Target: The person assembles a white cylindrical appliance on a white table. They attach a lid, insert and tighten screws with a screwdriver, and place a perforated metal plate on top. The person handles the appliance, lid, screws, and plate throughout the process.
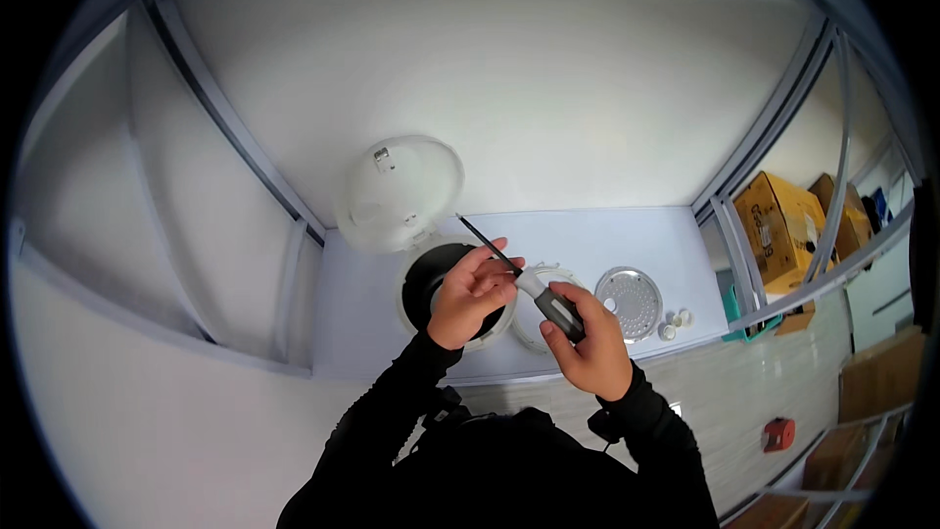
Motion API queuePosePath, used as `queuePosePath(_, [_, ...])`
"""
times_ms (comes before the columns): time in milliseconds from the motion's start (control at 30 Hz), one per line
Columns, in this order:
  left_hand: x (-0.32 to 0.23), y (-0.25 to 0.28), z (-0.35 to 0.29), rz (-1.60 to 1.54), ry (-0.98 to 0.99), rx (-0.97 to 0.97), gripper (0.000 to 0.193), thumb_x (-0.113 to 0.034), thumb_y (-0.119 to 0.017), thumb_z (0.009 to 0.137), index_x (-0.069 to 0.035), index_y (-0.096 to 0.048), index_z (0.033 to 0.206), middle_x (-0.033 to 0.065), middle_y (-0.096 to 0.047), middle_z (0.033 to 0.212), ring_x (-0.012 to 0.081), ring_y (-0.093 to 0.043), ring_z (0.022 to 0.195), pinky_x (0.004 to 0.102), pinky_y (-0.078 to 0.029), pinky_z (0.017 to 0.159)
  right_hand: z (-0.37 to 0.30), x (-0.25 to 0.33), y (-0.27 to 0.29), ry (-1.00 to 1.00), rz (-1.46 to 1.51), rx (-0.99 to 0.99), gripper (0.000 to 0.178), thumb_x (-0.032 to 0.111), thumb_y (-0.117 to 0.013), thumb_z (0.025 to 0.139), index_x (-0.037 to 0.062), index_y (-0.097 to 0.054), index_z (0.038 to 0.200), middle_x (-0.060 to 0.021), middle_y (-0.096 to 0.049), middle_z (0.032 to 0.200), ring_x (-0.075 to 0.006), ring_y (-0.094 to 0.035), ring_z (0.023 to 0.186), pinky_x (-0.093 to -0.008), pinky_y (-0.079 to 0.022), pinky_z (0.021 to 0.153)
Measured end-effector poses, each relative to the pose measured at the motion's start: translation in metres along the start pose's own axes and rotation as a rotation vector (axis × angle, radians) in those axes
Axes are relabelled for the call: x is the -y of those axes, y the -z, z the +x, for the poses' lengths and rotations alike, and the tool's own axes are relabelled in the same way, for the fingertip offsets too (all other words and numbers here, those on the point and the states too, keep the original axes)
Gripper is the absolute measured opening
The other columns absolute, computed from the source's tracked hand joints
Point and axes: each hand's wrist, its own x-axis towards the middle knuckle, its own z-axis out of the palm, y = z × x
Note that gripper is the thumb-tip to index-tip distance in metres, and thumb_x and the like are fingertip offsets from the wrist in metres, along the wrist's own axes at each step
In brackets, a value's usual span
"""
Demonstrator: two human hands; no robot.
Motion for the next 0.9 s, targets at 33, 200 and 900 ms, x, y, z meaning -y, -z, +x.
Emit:
queuePosePath(33, [-0.008, 0.006, 0.002, -0.039, 0.022, 0.062, 0.063, -0.002, -0.067, 0.096, 0.002, -0.039, 0.152, 0.0111, -0.064, 0.128, 0.0177, -0.061, 0.121, 0.0321, -0.051, 0.099, 0.008, 0.009, -0.007, 0.035, -0.012, -0.015, 0.045, 0.006, -0.071, 0.089, 0.0005, -0.056, 0.131, -0.0186, -0.07, 0.105, -0.0322, -0.069, 0.089, -0.0368, -0.054, 0.078])
queuePosePath(200, [-0.031, 0.042, 0.009, -0.059, 0.068, 0.189, 0.053, -0.001, -0.069, 0.096, 0.005, -0.048, 0.144, 0.007, -0.065, 0.122, 0.0129, -0.062, 0.112, 0.0286, -0.05, 0.097, 0.04, 0.041, -0.054, 0.096, -0.101, -0.075, 0.048, 0.005, -0.07, 0.086, 0.0019, -0.055, 0.132, -0.0223, -0.067, 0.107, -0.0436, -0.068, 0.089, -0.0429, -0.055, 0.076])
queuePosePath(900, [-0.051, 0.105, 0.035, -0.335, 0.172, 0.422, 0.051, -0.003, -0.064, 0.099, 0.002, -0.047, 0.148, 0.0046, -0.066, 0.12, 0.0126, -0.063, 0.11, 0.0291, -0.049, 0.099, 0.074, 0.092, -0.113, -0.017, -0.421, -0.141, 0.049, 0.006, -0.074, 0.084, 0.0077, -0.06, 0.13, -0.0152, -0.066, 0.103, -0.0384, -0.066, 0.084, -0.0441, -0.053, 0.07])
